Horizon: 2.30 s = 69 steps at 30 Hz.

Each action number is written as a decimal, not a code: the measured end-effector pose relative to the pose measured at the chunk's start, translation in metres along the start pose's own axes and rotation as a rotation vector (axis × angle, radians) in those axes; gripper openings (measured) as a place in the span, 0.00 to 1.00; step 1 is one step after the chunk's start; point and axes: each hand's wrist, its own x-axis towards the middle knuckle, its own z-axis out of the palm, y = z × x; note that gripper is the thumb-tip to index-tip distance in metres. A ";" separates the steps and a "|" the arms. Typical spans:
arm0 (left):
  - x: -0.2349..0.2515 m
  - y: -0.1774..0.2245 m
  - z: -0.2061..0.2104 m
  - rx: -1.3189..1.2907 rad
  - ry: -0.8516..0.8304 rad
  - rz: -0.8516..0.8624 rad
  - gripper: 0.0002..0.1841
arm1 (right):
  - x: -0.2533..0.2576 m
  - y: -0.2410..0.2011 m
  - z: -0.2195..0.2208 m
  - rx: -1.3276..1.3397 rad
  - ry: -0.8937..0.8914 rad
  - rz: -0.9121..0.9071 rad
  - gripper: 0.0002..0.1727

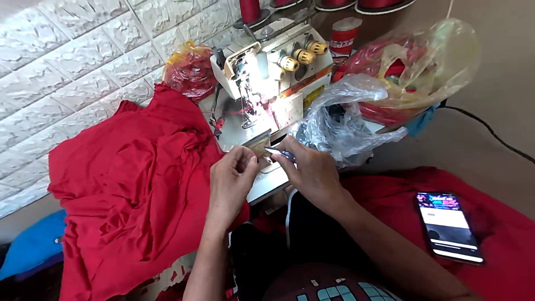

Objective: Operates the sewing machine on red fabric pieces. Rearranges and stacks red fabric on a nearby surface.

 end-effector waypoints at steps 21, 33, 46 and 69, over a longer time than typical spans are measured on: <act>0.001 0.000 0.063 -0.757 0.278 -0.138 0.04 | -0.015 0.004 0.018 1.056 -0.004 0.242 0.08; -0.004 -0.004 0.061 -0.644 0.230 -0.132 0.04 | -0.013 0.007 0.012 1.044 0.066 0.217 0.06; -0.009 -0.040 0.075 -0.422 0.207 0.186 0.05 | -0.152 0.127 -0.083 0.218 -0.270 0.691 0.18; -0.014 -0.045 0.090 0.028 0.200 0.274 0.11 | -0.239 0.165 -0.059 -0.308 -1.015 0.876 0.17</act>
